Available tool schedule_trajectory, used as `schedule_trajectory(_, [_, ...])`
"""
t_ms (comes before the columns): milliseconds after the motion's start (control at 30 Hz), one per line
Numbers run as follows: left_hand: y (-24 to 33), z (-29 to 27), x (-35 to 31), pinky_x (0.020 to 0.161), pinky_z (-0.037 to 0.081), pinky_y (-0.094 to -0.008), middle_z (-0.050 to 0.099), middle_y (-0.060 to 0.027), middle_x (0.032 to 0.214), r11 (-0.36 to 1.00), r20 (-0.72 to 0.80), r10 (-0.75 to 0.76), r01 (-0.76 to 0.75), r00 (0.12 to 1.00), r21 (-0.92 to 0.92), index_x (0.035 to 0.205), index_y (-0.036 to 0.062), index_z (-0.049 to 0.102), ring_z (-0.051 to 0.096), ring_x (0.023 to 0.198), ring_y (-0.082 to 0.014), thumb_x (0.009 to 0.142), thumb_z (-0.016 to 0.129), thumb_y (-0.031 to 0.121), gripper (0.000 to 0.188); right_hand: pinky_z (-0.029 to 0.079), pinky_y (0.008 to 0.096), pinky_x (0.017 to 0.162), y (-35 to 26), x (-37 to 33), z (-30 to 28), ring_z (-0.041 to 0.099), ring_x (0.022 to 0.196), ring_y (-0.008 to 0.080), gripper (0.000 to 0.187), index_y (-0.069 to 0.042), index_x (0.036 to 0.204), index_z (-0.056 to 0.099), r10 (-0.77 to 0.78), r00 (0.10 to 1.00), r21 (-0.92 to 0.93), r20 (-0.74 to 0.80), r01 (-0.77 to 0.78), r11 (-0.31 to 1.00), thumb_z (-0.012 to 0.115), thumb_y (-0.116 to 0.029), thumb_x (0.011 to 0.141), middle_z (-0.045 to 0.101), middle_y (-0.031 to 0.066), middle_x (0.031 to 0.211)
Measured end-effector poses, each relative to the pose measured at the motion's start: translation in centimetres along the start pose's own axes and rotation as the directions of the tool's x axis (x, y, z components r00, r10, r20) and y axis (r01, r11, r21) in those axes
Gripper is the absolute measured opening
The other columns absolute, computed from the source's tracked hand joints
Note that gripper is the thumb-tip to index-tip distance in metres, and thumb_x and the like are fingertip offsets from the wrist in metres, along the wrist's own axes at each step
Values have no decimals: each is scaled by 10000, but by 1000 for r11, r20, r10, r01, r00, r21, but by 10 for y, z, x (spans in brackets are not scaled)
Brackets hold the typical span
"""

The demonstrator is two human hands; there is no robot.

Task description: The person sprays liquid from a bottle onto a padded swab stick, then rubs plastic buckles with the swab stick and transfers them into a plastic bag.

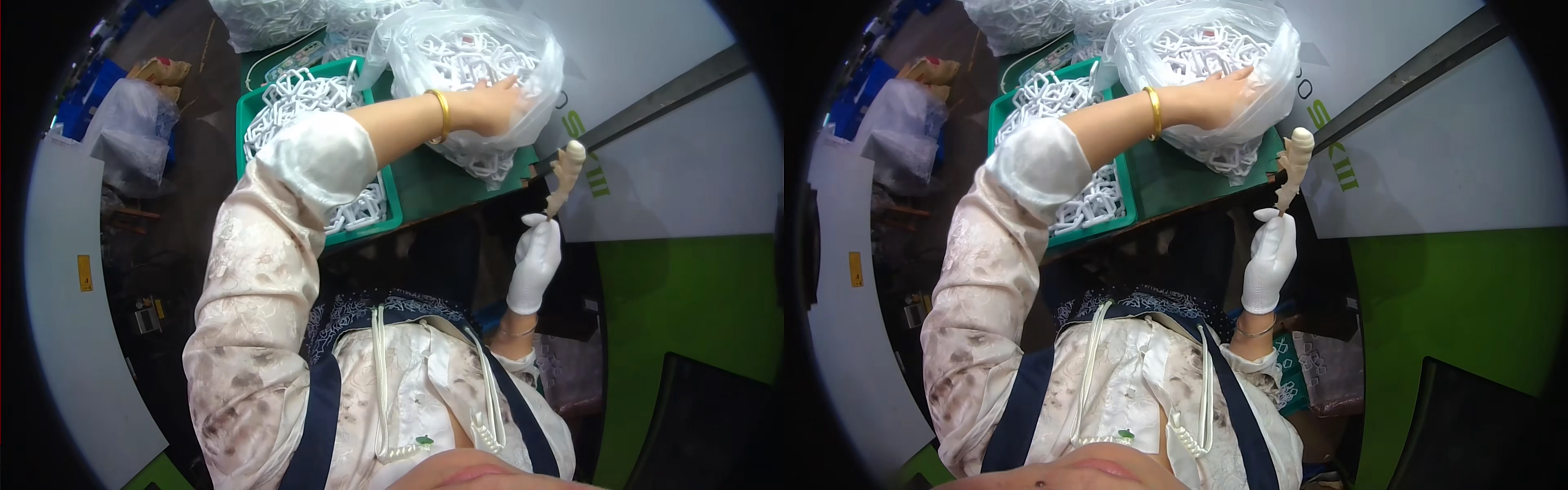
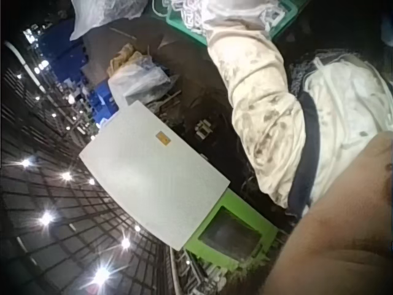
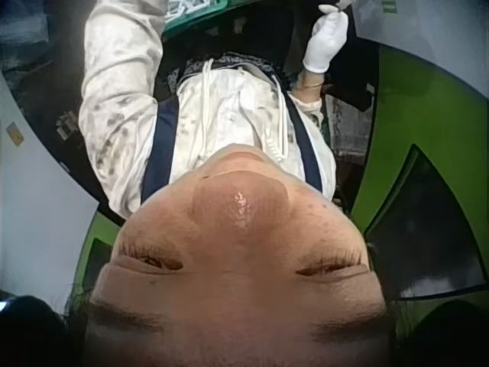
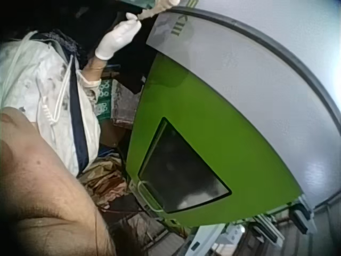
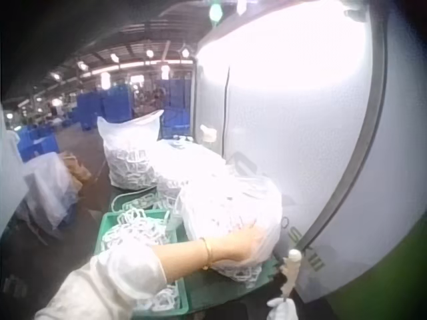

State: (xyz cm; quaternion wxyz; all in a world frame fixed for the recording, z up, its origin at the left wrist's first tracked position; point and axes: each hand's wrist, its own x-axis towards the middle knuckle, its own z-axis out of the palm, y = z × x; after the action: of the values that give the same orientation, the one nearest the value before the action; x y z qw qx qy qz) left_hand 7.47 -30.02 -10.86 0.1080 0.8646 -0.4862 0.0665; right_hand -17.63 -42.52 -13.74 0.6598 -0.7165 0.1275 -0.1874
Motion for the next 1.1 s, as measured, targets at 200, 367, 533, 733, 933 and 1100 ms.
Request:
schedule_trajectory(200, [-35,-34,-25,1055,432,-619,521,-124,1481,954,133,-240,208,962,217,1457,172,518,490,1376,-340,934,596,147,529,210,204,491,12,-3,-1,269,547,3,308,-53,1030,614,8,1000,-24,9,-8,1000,419,-276,1117,314,-95,668])
schedule_trajectory(367, [-40,-34,-27,1096,443,-508,484,-182,1503,937,28,-333,327,942,126,1426,144,548,499,1370,-335,948,612,174,483,203,201,477,11,-4,6,270,535,2,313,-58,1036,620,-20,998,-20,62,21,1000,429,-294,1113,325,-97,667])
schedule_trajectory(533, [-9,-49,-43,1106,460,-397,542,-158,1456,968,126,2,30,992,-251,1375,80,587,556,1310,-323,993,583,156,389,209,203,476,10,-4,6,279,534,3,321,-58,1030,619,-44,996,-39,75,47,998,425,-299,1116,328,-94,662])
schedule_trajectory(733, [-30,-106,-124,893,548,-367,738,-118,1056,971,-305,-182,121,935,-207,1110,43,723,706,984,-283,984,642,164,193,214,202,477,19,-4,5,284,534,5,332,-55,1031,620,-31,995,-60,95,37,998,417,-303,1119,335,-92,660])
schedule_trajectory(933, [-10,-99,-221,931,529,-384,719,-92,1087,909,230,-182,253,956,-332,1076,52,729,667,1043,-277,891,737,109,194,211,202,479,18,4,16,278,537,6,337,-53,1027,624,-4,986,-64,164,15,998,420,-304,1120,347,-92,666])
schedule_trajectory(1100, [12,-70,-244,1005,451,-412,697,-73,1159,918,247,-119,202,962,-341,1115,74,721,620,1137,-275,848,778,220,310,206,202,486,9,4,33,272,542,4,332,-50,1032,625,20,976,-36,216,-12,999,416,-292,1122,350,-93,669])
